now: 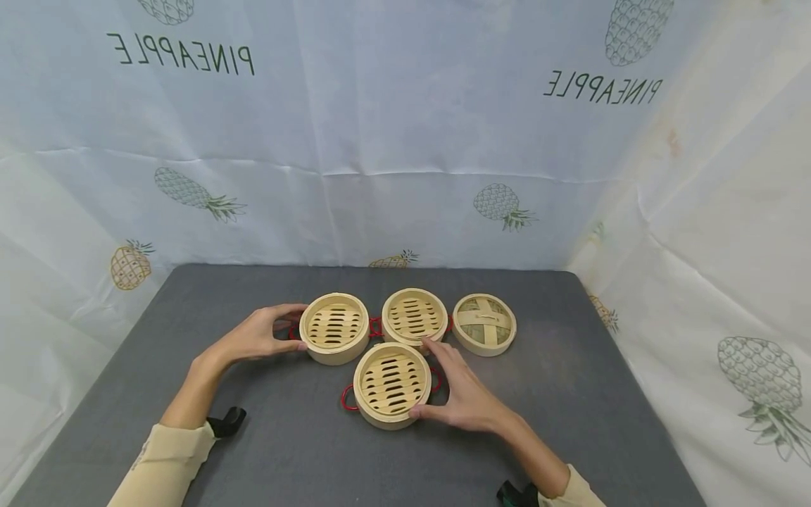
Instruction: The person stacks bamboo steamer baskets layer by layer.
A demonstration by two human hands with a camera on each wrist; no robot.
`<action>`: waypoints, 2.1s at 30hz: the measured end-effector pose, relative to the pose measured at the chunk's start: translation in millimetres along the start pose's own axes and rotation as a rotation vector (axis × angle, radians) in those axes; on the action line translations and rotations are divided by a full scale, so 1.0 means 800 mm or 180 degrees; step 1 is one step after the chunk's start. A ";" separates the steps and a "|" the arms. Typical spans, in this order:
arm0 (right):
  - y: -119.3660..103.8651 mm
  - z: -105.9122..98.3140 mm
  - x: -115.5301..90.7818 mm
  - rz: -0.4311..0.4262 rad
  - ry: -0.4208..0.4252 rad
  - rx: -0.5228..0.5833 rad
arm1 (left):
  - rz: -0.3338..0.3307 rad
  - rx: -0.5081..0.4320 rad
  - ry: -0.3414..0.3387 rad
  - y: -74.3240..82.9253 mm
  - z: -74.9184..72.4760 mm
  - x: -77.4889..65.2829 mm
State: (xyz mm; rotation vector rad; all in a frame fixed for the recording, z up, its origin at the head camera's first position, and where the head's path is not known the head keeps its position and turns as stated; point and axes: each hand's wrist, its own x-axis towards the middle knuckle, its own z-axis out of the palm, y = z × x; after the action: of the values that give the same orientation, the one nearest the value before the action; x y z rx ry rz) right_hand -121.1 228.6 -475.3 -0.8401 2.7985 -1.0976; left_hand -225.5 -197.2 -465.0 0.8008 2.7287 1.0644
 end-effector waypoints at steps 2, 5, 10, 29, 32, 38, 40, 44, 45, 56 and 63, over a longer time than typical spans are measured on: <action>0.001 0.002 0.000 -0.0049 0.0000 0.0027 | -0.0015 -0.0016 -0.0002 0.000 0.000 0.000; 0.001 0.003 -0.001 -0.0101 0.0012 0.0071 | -0.0021 -0.0018 0.0000 0.000 0.000 0.001; 0.000 0.003 -0.004 -0.0153 0.0003 0.0100 | -0.0031 -0.0060 -0.0007 0.001 -0.002 0.002; -0.009 0.009 0.002 0.0025 -0.0069 0.0090 | -0.0035 -0.0072 -0.0051 -0.002 -0.002 -0.001; -0.011 0.009 0.003 0.0048 -0.0080 0.0105 | -0.0051 -0.0068 -0.0054 -0.002 -0.003 -0.002; -0.013 0.013 0.005 0.0080 -0.0075 0.0052 | -0.0016 -0.0081 -0.0050 -0.002 -0.006 -0.003; -0.013 0.016 0.005 0.0074 -0.0061 0.0052 | -0.0015 -0.0066 -0.0057 -0.001 -0.006 -0.003; -0.013 0.023 0.006 0.0086 -0.0025 0.0074 | -0.0026 -0.0049 -0.0065 0.000 -0.005 -0.002; -0.013 0.025 0.006 0.0106 -0.0023 0.0083 | -0.0024 -0.0054 -0.0063 0.000 -0.004 -0.001; -0.016 0.041 0.010 0.0242 0.0061 0.0070 | 0.0030 -0.0069 -0.0079 0.005 -0.004 -0.001; -0.022 0.049 0.012 0.0409 0.0043 0.0152 | 0.0034 -0.0019 -0.0100 0.005 -0.006 0.000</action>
State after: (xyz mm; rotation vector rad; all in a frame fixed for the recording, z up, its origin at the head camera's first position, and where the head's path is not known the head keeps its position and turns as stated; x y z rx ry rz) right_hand -113.0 188.9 -491.6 -0.6410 2.7798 -1.1486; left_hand -225.2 -197.2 -458.9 0.8253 2.6970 1.0524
